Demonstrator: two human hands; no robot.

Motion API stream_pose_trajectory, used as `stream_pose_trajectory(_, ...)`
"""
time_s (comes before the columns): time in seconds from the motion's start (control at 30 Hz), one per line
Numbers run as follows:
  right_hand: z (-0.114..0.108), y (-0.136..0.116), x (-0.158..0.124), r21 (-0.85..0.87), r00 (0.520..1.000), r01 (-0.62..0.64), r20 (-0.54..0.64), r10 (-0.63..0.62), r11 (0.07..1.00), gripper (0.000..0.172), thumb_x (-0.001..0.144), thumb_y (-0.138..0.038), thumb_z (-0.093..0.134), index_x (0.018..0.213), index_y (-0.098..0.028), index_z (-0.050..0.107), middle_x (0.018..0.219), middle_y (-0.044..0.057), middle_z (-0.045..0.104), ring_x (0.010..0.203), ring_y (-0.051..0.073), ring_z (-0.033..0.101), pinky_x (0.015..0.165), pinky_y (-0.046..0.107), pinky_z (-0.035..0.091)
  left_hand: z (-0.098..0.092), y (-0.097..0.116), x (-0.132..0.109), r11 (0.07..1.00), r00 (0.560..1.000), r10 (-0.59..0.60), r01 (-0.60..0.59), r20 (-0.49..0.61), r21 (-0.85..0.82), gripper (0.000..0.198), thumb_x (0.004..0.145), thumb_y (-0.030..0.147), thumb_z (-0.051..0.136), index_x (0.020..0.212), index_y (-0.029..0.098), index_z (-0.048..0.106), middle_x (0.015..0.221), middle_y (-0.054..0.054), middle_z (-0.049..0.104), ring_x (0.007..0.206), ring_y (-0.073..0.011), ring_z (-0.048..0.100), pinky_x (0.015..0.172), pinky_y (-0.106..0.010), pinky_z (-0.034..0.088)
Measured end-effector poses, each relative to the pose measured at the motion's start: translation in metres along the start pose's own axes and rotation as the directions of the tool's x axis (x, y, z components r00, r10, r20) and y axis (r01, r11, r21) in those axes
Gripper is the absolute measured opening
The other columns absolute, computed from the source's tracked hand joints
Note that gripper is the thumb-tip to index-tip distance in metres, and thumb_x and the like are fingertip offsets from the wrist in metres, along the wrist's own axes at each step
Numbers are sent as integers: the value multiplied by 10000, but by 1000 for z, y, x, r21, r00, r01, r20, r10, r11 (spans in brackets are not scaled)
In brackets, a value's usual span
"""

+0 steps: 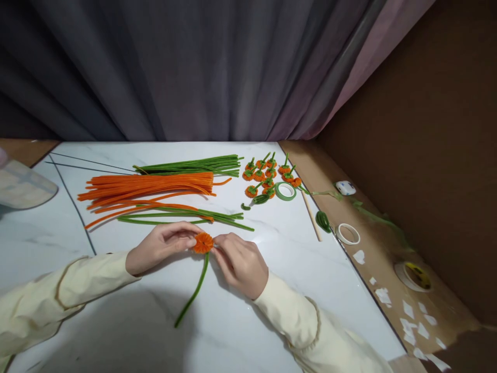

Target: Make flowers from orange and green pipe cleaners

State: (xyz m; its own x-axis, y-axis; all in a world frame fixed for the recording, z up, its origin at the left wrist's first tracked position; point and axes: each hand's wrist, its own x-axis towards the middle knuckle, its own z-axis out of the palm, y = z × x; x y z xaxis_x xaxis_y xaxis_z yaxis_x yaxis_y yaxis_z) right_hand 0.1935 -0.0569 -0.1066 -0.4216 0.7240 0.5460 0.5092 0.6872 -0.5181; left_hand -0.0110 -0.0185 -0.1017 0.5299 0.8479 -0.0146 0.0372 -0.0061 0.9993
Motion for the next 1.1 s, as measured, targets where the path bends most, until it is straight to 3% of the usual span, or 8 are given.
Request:
stream_pose_trajectory(0.13,2,-2,0,14,1000,-22,-4,22,1000,106,892,-142,458,982,-169,506,807,71,621,742,164,595,619,258,480,3,-4,-3,1000,999,20,-21,45,7,452,710,248,719,1128,133,589,953,-85,667,794,-152,628,737,-271,532)
stream_pose_trajectory(0.3,2,-3,1,58,1000,-23,16,23,998,127,892,-163,459,1006,-181,512,855,72,639,787,162,618,674,260,510,5,-4,-5,988,993,109,-112,36,103,319,746,244,685,1041,126,655,980,-93,663,853,-174,608,761,-280,526)
stream_pose_trajectory(0.43,1,-4,1,58,999,-38,-24,39,998,148,884,-169,491,1030,-184,512,870,74,646,773,161,627,669,258,522,5,-1,-3,994,997,-60,64,47,-85,324,753,269,676,1037,114,659,936,-96,674,755,-154,610,670,-270,535)
stream_pose_trajectory(0.57,1,-4,0,59,998,-26,-56,29,998,176,881,-146,501,1051,-191,507,892,75,642,793,165,624,670,263,523,4,0,0,933,969,-219,243,118,-265,373,741,259,693,1080,110,645,773,-53,649,626,-101,560,577,-222,490)
stream_pose_trajectory(0.7,1,-1,-1,64,1000,24,5,-25,998,280,888,-97,461,1150,-187,500,998,99,621,918,188,598,728,294,519,4,-2,0,889,961,-244,275,130,-366,478,721,234,718,1174,155,588,796,-30,633,635,-86,561,593,-210,473)
stream_pose_trajectory(0.93,1,-1,1,151,999,0,45,-6,989,380,886,-94,438,1255,-188,454,1069,110,597,1006,202,561,814,340,509,2,-2,4,794,937,-284,348,203,-499,285,722,226,729,988,135,682,718,-23,618,591,-65,525,569,-170,440)
stream_pose_trajectory(1.03,2,-4,3,210,997,-80,28,76,974,329,884,-113,460,1207,-177,476,1019,101,599,918,182,575,753,311,509,0,-3,6,702,916,-297,401,270,-589,247,742,215,711,969,121,690,719,-33,607,581,-60,503,574,-166,428)
stream_pose_trajectory(1.1,3,-6,4,313,974,-227,50,222,922,240,891,-181,488,1131,-175,487,919,73,606,766,146,581,610,250,496,0,-4,7,646,906,-303,424,296,-635,262,731,202,720,978,121,686,725,-37,601,584,-62,497,573,-167,418)
